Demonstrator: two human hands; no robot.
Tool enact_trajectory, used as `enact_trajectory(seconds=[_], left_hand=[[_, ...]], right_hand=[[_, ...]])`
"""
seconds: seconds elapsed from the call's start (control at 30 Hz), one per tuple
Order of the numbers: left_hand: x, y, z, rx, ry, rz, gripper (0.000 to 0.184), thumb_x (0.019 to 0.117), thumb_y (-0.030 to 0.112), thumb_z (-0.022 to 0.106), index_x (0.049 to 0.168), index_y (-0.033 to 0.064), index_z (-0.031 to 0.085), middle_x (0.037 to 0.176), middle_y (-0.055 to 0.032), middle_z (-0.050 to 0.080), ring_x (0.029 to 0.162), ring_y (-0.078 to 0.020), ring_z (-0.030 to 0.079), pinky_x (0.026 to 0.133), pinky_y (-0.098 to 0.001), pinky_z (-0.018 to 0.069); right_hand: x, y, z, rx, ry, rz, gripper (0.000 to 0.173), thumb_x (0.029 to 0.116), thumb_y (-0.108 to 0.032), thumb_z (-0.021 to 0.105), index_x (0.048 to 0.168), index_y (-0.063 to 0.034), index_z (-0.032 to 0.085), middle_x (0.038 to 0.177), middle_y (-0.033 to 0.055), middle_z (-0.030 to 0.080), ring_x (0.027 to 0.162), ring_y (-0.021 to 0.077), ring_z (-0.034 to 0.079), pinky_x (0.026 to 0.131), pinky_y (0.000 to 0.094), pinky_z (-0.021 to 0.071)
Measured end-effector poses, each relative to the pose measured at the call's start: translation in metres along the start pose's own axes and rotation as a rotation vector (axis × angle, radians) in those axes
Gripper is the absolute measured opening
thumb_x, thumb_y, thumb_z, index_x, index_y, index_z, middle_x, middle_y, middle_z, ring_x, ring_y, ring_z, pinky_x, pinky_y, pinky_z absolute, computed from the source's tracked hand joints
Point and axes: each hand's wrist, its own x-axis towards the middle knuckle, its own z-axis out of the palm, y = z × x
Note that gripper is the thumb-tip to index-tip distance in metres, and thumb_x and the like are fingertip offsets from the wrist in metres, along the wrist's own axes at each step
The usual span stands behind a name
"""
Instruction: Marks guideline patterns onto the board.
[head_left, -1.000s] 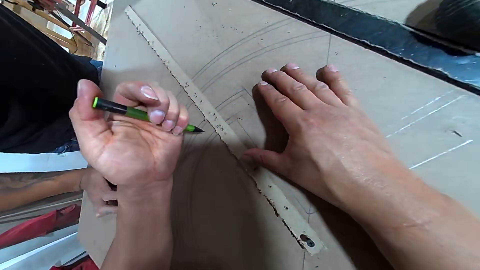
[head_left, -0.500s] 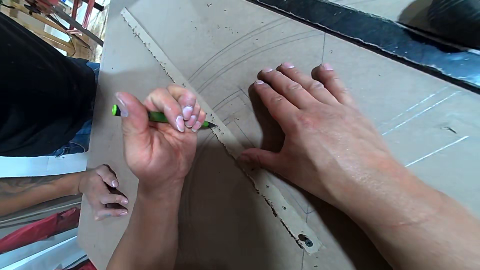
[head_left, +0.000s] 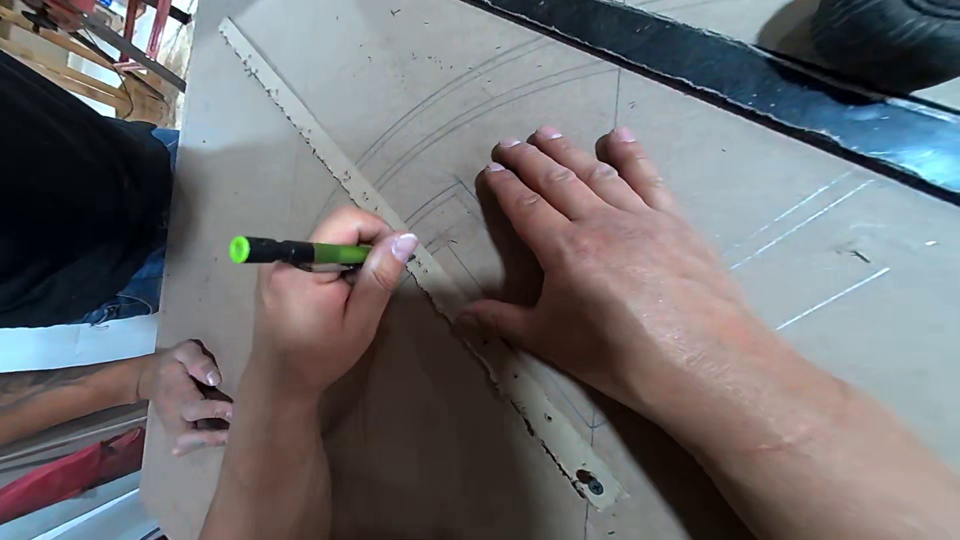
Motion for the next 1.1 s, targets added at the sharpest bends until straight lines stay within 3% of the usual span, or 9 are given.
enact_trajectory(seconds=[0.13, 0.4, 0.63, 0.83, 1.1], left_hand=[[-0.002, 0.000, 0.005, 0.001, -0.002, -0.080, 0.014, 0.1007, 0.026, 0.066, 0.099, 0.0124, 0.068, 0.074, 0.0080, 0.065, 0.057, 0.0000, 0.057, 0.049, -0.0177, 0.0477], [0.003, -0.001, 0.024, -0.110, 0.084, -0.068, 0.012, 0.1019, 0.021, 0.064, 0.100, 0.0089, 0.067, 0.079, 0.0049, 0.068, 0.063, -0.0035, 0.064, 0.055, -0.0214, 0.0559], [0.010, 0.003, 0.035, -0.178, 0.099, -0.064, 0.011, 0.1027, 0.019, 0.064, 0.100, 0.0084, 0.065, 0.079, 0.0028, 0.069, 0.063, -0.0057, 0.065, 0.055, -0.0221, 0.0558], [0.008, 0.007, 0.024, 0.041, 0.091, -0.078, 0.015, 0.1020, 0.024, 0.064, 0.094, 0.0115, 0.067, 0.071, 0.0078, 0.063, 0.056, 0.0029, 0.055, 0.049, -0.0151, 0.0453], [0.002, 0.004, 0.031, -0.035, 0.145, -0.125, 0.014, 0.1034, 0.024, 0.062, 0.099, 0.0112, 0.067, 0.075, 0.0059, 0.068, 0.059, -0.0023, 0.063, 0.051, -0.0204, 0.0533]], right_hand=[[0.000, 0.000, -0.001, 0.007, 0.006, 0.005, 0.103, 0.0783, -0.078, 0.065, 0.155, -0.0116, 0.046, 0.165, 0.0085, 0.039, 0.156, 0.0278, 0.029, 0.128, 0.0589, 0.0129], [0.000, 0.003, -0.005, 0.091, 0.011, -0.007, 0.092, 0.0839, -0.064, 0.068, 0.156, -0.0114, 0.045, 0.163, 0.0086, 0.042, 0.154, 0.0268, 0.033, 0.127, 0.0600, 0.0149], [0.000, 0.004, -0.009, 0.135, -0.008, 0.011, 0.093, 0.0802, -0.050, 0.076, 0.158, -0.0122, 0.041, 0.164, 0.0067, 0.040, 0.154, 0.0247, 0.032, 0.128, 0.0584, 0.0139], [0.000, 0.001, -0.003, 0.051, 0.004, 0.033, 0.101, 0.0800, -0.070, 0.070, 0.158, -0.0122, 0.041, 0.164, 0.0070, 0.040, 0.155, 0.0249, 0.031, 0.128, 0.0564, 0.0141], [0.001, 0.002, -0.003, 0.051, 0.007, 0.016, 0.100, 0.0804, -0.069, 0.070, 0.158, -0.0127, 0.042, 0.164, 0.0056, 0.040, 0.155, 0.0232, 0.031, 0.128, 0.0552, 0.0147]])
